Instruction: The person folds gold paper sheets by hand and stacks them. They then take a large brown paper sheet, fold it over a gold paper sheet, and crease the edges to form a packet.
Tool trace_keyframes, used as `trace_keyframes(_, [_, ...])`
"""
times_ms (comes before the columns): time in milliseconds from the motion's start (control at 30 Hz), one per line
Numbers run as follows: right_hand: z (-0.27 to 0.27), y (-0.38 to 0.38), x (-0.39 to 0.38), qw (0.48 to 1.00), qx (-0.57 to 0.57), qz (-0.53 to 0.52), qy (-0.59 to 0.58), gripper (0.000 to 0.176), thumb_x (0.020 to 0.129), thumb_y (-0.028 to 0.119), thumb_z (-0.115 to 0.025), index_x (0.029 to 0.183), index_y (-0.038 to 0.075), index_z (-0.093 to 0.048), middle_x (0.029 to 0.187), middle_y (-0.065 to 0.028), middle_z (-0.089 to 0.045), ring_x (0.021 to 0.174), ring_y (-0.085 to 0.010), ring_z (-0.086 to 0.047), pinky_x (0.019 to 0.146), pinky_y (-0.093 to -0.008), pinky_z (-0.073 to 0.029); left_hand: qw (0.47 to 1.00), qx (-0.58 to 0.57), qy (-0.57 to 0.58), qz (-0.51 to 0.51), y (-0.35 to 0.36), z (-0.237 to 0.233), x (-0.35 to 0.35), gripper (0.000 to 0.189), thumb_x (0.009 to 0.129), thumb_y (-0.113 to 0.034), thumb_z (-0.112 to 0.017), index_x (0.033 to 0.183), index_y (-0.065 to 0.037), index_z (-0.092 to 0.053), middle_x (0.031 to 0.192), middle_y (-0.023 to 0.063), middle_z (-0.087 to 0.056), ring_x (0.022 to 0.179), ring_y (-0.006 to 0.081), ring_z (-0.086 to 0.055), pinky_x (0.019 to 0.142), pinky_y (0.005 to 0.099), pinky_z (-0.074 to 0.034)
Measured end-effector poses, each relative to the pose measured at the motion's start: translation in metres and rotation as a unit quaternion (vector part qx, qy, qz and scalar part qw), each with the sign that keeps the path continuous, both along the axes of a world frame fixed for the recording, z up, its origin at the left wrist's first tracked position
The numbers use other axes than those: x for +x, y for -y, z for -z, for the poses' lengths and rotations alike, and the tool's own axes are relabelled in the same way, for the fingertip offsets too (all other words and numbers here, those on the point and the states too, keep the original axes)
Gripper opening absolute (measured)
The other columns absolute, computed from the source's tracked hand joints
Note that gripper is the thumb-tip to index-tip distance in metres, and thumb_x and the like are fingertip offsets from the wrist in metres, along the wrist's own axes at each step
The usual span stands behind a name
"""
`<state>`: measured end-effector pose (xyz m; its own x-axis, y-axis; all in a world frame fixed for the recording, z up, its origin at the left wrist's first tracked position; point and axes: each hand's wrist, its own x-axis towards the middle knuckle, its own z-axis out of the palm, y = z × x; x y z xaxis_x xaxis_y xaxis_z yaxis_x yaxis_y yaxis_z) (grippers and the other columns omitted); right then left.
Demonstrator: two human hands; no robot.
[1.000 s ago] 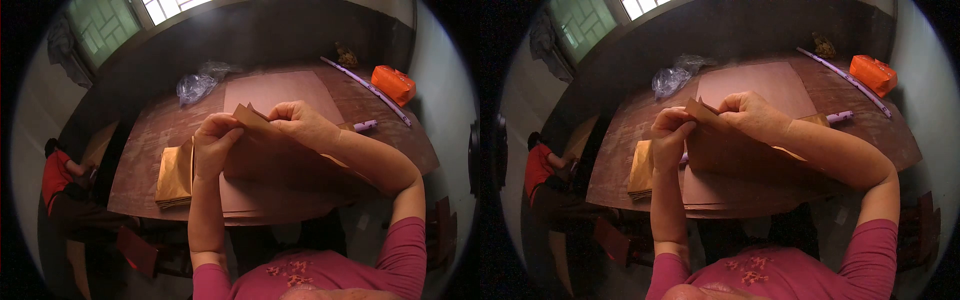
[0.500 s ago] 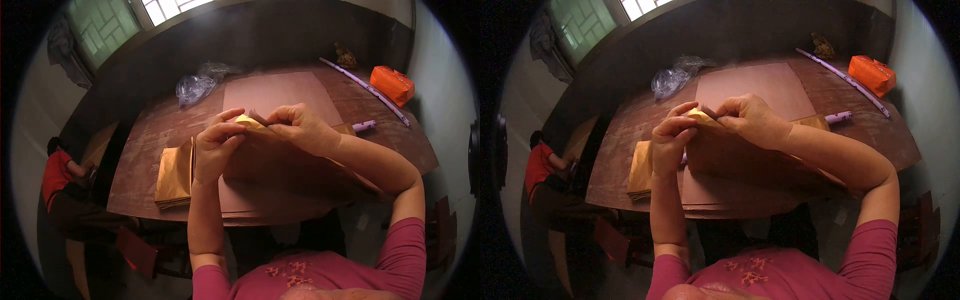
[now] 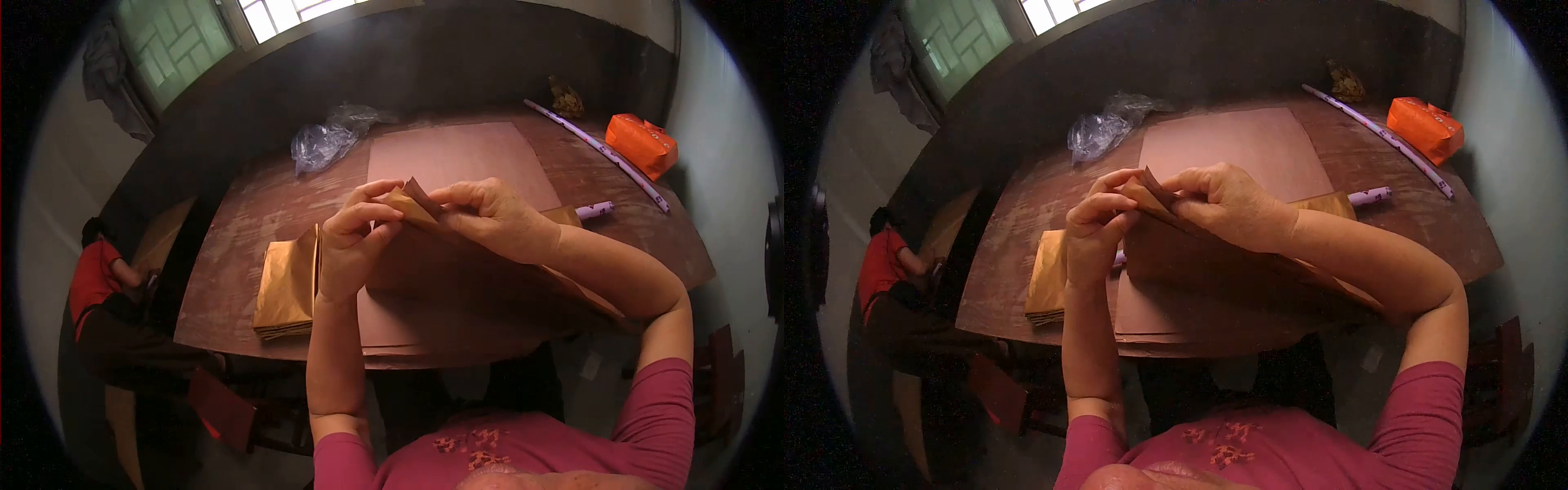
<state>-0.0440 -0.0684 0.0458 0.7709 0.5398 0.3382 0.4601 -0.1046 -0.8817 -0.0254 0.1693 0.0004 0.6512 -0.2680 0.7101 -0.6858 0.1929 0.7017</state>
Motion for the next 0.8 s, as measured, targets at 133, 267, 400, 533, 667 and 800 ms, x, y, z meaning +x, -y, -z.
trace_keyframes(133, [0.005,-0.001,0.005,1.000,0.000,-0.016,0.020,0.033,0.091,0.002,-0.057,0.122,-0.001,-0.067,0.099,-0.0092,-0.071,0.091,-0.0120,-0.063,0.081,-0.0261,-0.051,1.000,-0.009,-0.020,0.017,0.001,-0.002,-0.001,0.022,0.081,0.014,-0.065,0.096,0.000,-0.072,0.129,0.0150,-0.062,0.115,0.0196,-0.059,0.097,0.0302,-0.047])
trace_keyframes(267, [0.003,0.000,0.005,0.998,-0.009,-0.023,0.049,0.035,0.090,0.001,-0.056,0.123,-0.002,-0.066,0.100,-0.0113,-0.072,0.091,-0.0143,-0.064,0.083,-0.0279,-0.051,0.999,0.002,-0.032,0.030,-0.004,0.001,0.003,0.021,0.080,0.014,-0.067,0.095,0.001,-0.072,0.127,0.0155,-0.063,0.114,0.0212,-0.061,0.098,0.0314,-0.049])
trace_keyframes(400, [-0.004,-0.002,0.002,0.998,-0.026,-0.021,0.045,0.034,0.088,0.001,-0.054,0.119,-0.001,-0.068,0.098,-0.0121,-0.072,0.090,-0.0154,-0.065,0.082,-0.0290,-0.051,0.998,-0.001,-0.033,0.052,-0.005,0.000,0.004,0.023,0.082,0.014,-0.066,0.097,0.000,-0.073,0.122,0.0122,-0.066,0.109,0.0167,-0.061,0.093,0.0272,-0.047])
trace_keyframes(533, [-0.003,-0.003,0.006,0.998,-0.029,-0.010,0.050,0.032,0.087,0.001,-0.054,0.113,-0.001,-0.070,0.091,-0.0108,-0.072,0.084,-0.0144,-0.064,0.078,-0.0289,-0.051,0.999,-0.003,-0.033,0.031,-0.003,-0.001,0.003,0.020,0.082,0.012,-0.067,0.096,0.000,-0.074,0.125,0.0129,-0.065,0.108,0.0164,-0.061,0.093,0.0267,-0.047])
trace_keyframes(667, [-0.006,-0.004,0.005,0.997,-0.036,0.001,0.062,0.030,0.086,0.001,-0.054,0.111,-0.001,-0.071,0.086,-0.0097,-0.071,0.081,-0.0143,-0.063,0.075,-0.0295,-0.050,0.998,-0.020,-0.032,0.053,-0.001,-0.007,0.000,0.018,0.083,0.010,-0.067,0.096,0.000,-0.074,0.128,0.0143,-0.064,0.109,0.0167,-0.061,0.093,0.0268,-0.047])
trace_keyframes(800, [-0.009,-0.005,0.004,0.998,-0.059,-0.003,0.037,0.027,0.088,0.002,-0.055,0.108,-0.002,-0.072,0.082,-0.0078,-0.068,0.072,-0.0125,-0.061,0.064,-0.0282,-0.050,0.998,0.004,-0.030,0.059,-0.007,-0.005,0.004,0.020,0.081,0.011,-0.069,0.096,-0.001,-0.074,0.134,0.0164,-0.059,0.113,0.0202,-0.061,0.098,0.0307,-0.049])
